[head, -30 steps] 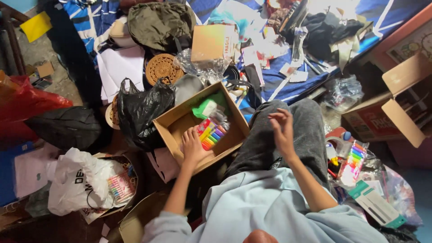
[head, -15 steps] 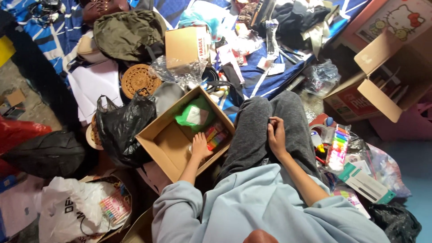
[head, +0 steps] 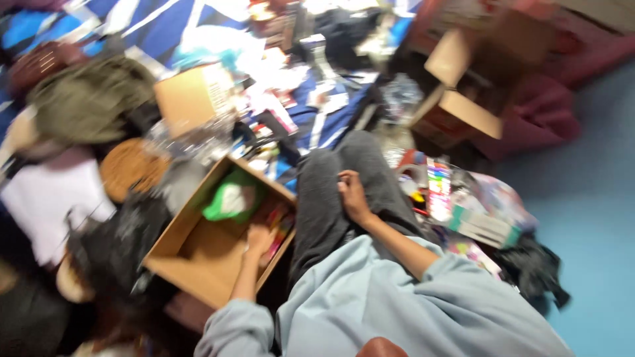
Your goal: The person sits on the floor and packs various items into a cardboard box. They place a green plastic bag, colorful markers, a black plastic bag, a small box, and a tube into the box.
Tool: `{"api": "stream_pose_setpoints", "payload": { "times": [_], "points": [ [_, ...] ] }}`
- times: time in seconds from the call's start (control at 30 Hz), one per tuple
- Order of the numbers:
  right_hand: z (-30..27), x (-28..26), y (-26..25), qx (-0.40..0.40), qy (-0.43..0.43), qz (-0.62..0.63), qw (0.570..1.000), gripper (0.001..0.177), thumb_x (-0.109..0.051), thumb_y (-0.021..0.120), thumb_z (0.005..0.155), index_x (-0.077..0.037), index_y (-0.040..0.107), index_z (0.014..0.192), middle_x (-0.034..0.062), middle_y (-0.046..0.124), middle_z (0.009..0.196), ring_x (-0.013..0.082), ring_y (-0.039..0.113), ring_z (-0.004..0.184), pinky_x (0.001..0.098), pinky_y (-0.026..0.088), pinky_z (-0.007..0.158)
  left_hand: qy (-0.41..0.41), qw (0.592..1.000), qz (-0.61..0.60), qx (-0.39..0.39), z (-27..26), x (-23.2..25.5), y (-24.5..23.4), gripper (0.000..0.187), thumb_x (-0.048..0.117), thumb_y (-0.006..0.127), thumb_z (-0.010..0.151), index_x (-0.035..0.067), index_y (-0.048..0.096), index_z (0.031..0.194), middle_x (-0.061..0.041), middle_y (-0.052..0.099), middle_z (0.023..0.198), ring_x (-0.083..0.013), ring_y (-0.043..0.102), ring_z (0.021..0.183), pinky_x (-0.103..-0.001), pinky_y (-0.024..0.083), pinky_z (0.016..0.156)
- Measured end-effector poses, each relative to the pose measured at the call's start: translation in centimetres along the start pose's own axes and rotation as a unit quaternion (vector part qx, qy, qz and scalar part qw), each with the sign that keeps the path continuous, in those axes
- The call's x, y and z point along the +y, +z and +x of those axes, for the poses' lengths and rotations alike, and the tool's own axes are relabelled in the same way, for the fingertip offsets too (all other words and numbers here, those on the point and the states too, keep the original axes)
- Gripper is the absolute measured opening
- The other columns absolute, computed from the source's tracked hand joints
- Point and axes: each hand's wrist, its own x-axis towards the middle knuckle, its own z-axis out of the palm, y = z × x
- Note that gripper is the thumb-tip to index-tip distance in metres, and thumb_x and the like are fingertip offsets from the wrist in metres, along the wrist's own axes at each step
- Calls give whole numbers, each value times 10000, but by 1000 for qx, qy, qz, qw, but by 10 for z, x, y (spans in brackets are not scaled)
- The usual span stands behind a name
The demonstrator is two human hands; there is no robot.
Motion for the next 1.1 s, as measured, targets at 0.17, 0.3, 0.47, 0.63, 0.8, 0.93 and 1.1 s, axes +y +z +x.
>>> {"api": "stream_pose_setpoints", "payload": {
  "times": [0.17, 0.3, 0.47, 0.63, 0.8, 0.93, 1.1],
  "points": [
    [9, -57, -49, 24, -19, -64, 997, 231, -118, 603, 977, -55, 566, 1197, 82, 557, 985, 199, 568, 910, 346, 478, 855, -2, 993, 19, -117, 12, -16, 8, 711, 621, 456, 967, -36, 700, 1082, -256, 677, 1163, -449, 608, 1109, -544, 490, 970],
    [28, -21, -133, 220, -113, -259, 933, 194, -99, 654, 914, -72, 581, 1092, 141, 588, 1102, 314, 592, 1049, 405, 490, 957, -120, 977, -143, -104, 10, -17, 11, 882, 635, 394, 924, -35, 420, 1497, -309, 426, 1462, -514, 391, 1281, -629, 301, 1056],
    [10, 92, -249, 196, 79, -489, 846, 600, -406, 756, 859, 17, 624, 1264, 284, 573, 1189, 458, 532, 1109, 518, 439, 944, -241, 929, -241, -145, 20, -14, -1, 832, 693, 235, 978, 93, 484, 1497, -281, 350, 1573, -504, 299, 1424, -595, 175, 1188],
    [-5, 112, -268, 85, 241, -485, 836, 862, -654, 768, 819, 46, 612, 1300, 342, 551, 1334, 504, 479, 1264, 554, 407, 1044, -346, 883, -301, -104, 13, -4, -28, 833, 731, 242, 972, 121, 514, 1469, -266, 354, 1572, -501, 289, 1431, -597, 173, 1192],
    [5, 83, -271, 35, 272, -492, 827, 740, -628, 794, 708, 11, 747, 1077, 298, 685, 1138, 444, 658, 1088, 537, 514, 930, -299, 897, -324, 19, 13, -16, -34, 665, 600, 502, 989, 84, 583, 1400, -274, 506, 1442, -513, 419, 1321, -537, 321, 1122],
    [6, 83, -293, 70, 299, -424, 852, 669, -579, 820, 721, 40, 759, 967, 293, 740, 938, 411, 749, 884, 501, 581, 812, -223, 872, -417, 129, 10, -16, -61, 478, 442, 572, 1003, 79, 677, 1295, -196, 652, 1313, -361, 583, 1259, -432, 430, 1090],
    [32, -42, -270, 243, 129, -314, 909, 804, -287, 832, 900, -35, 369, 1507, 249, 717, 982, 376, 708, 872, 433, 564, 767, -66, 782, -602, 150, -19, 43, -166, 341, 253, 523, 1060, 13, 679, 1246, -104, 712, 1227, -186, 650, 1168, -322, 469, 1065]
  ]
}}
